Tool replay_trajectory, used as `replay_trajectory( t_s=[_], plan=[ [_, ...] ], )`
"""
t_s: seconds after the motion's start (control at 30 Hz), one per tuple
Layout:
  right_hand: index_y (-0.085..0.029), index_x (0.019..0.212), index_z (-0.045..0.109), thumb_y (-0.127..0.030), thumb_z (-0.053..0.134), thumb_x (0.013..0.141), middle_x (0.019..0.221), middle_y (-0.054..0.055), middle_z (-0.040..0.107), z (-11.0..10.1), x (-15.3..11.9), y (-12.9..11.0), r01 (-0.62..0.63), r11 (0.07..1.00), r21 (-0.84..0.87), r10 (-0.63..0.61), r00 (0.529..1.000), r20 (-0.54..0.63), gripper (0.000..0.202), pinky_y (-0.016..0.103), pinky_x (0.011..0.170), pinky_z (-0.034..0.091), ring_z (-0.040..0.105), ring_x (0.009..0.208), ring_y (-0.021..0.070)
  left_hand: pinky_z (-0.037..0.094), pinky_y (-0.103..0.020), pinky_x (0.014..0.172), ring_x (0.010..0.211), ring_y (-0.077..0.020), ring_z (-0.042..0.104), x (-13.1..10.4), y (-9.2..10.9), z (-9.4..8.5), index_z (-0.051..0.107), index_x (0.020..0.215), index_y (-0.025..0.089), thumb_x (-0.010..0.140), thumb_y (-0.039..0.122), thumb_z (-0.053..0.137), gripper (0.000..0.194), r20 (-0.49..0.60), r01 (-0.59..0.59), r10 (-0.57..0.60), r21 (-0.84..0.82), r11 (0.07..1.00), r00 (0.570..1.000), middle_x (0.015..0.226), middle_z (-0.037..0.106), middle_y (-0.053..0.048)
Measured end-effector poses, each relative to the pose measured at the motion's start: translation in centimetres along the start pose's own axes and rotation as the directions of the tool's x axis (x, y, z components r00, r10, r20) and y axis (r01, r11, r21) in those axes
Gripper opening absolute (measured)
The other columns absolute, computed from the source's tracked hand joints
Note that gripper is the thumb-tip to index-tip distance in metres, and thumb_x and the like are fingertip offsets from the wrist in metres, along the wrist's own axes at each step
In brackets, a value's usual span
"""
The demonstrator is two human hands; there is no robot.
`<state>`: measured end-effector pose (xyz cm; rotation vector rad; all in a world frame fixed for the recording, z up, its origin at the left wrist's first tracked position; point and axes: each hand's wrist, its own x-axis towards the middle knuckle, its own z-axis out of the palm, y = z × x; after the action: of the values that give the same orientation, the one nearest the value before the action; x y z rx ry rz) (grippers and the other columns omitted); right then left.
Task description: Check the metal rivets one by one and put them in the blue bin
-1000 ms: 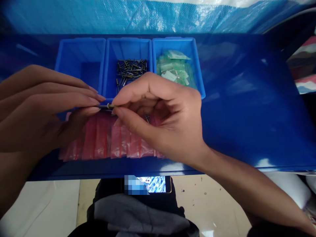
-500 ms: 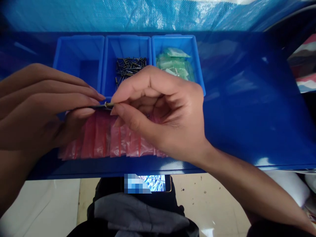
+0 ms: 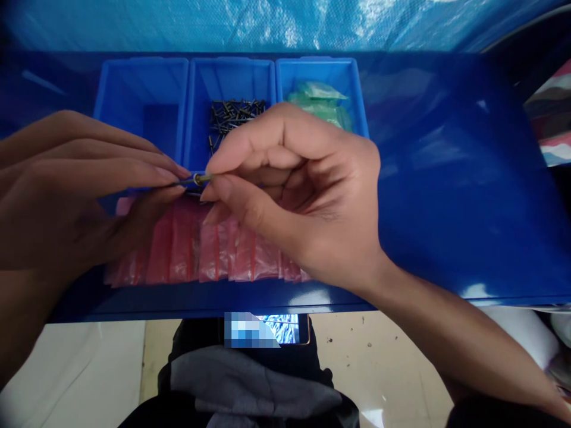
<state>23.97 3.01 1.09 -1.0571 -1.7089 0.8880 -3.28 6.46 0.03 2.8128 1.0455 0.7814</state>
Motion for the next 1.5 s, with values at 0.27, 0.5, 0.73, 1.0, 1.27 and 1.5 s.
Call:
replay_trajectory(
  t_s=[0.27,0.5,0.73,1.0,1.27,1.5],
  plan=[
    [-0.022,0.096,0.073,-0.013,0.082,0.091,0.093,-0.002,0.082,0.3,0.4,0.1,0.082,0.996,0.028,-0.081,0.996,-0.037,0.014,0.029,0.07,0.064,0.078,0.077,0.0153,0.059,-0.027,0.097,0.106,-0.016,0.075,0.2,0.9,-0.4,0.076,0.119,0.034,0.098,0.045,0.074,0.024,-0.033,0.016,-0.017,-0.011,1.0,0.999,0.107,0.079,0.009],
    [-0.023,0.105,0.072,-0.015,0.074,0.098,0.1,-0.001,0.082,0.2,0.0,0.0,-0.013,0.997,0.082,0.01,0.999,0.033,0.011,0.034,0.078,0.068,0.081,0.091,0.019,0.061,-0.033,0.099,0.108,-0.0195,0.076,0.1,1.7,0.3,0.077,0.112,0.035,0.102,0.05,0.067,0.021,-0.071,0.077,-0.076,0.012,0.997,0.995,0.105,0.08,0.009],
    [-0.023,0.102,0.074,-0.019,0.08,0.095,0.098,0.0,0.082,0.3,0.2,0.2,0.035,0.999,0.037,-0.035,0.999,-0.009,0.01,0.033,0.074,0.067,0.08,0.087,0.0201,0.058,-0.054,0.122,0.145,-0.0313,0.061,0.9,3.0,1.6,0.062,0.144,0.036,0.107,0.066,0.041,0.052,-0.239,0.069,-0.108,-0.165,0.984,0.965,0.126,0.076,0.002],
    [-0.027,0.095,0.077,-0.019,0.082,0.09,0.095,-0.002,0.082,0.5,0.4,0.6,0.191,0.981,0.043,-0.187,0.979,-0.084,0.011,0.029,0.061,0.059,0.076,0.076,0.0167,0.067,-0.053,0.102,0.122,-0.0302,0.073,0.1,1.4,0.1,0.066,0.138,0.038,0.102,0.05,0.062,0.038,-0.099,0.022,-0.028,-0.063,0.998,0.995,0.119,0.076,0.003],
    [-0.022,0.106,0.078,-0.013,0.075,0.096,0.096,0.0,0.082,0.5,0.5,0.9,0.143,0.976,0.165,-0.129,0.988,-0.09,0.013,0.031,0.069,0.068,0.08,0.084,0.0185,0.065,-0.048,0.091,0.104,-0.0259,0.076,0.8,0.0,0.5,0.068,0.121,0.023,0.102,0.026,0.059,0.021,-0.162,-0.218,0.241,0.148,0.965,0.957,0.111,0.075,-0.001],
    [-0.026,0.126,0.075,-0.017,0.069,0.101,0.119,0.003,0.081,-0.9,1.2,2.0,0.319,0.922,-0.221,-0.282,0.942,0.183,0.028,0.034,0.076,0.065,0.079,0.102,0.0209,0.063,-0.047,0.106,0.128,-0.0264,0.071,1.4,0.6,2.1,0.066,0.125,0.02,0.104,0.023,0.062,0.022,-0.128,-0.007,0.03,0.174,0.985,0.991,0.139,0.071,-0.005]
  ],
)
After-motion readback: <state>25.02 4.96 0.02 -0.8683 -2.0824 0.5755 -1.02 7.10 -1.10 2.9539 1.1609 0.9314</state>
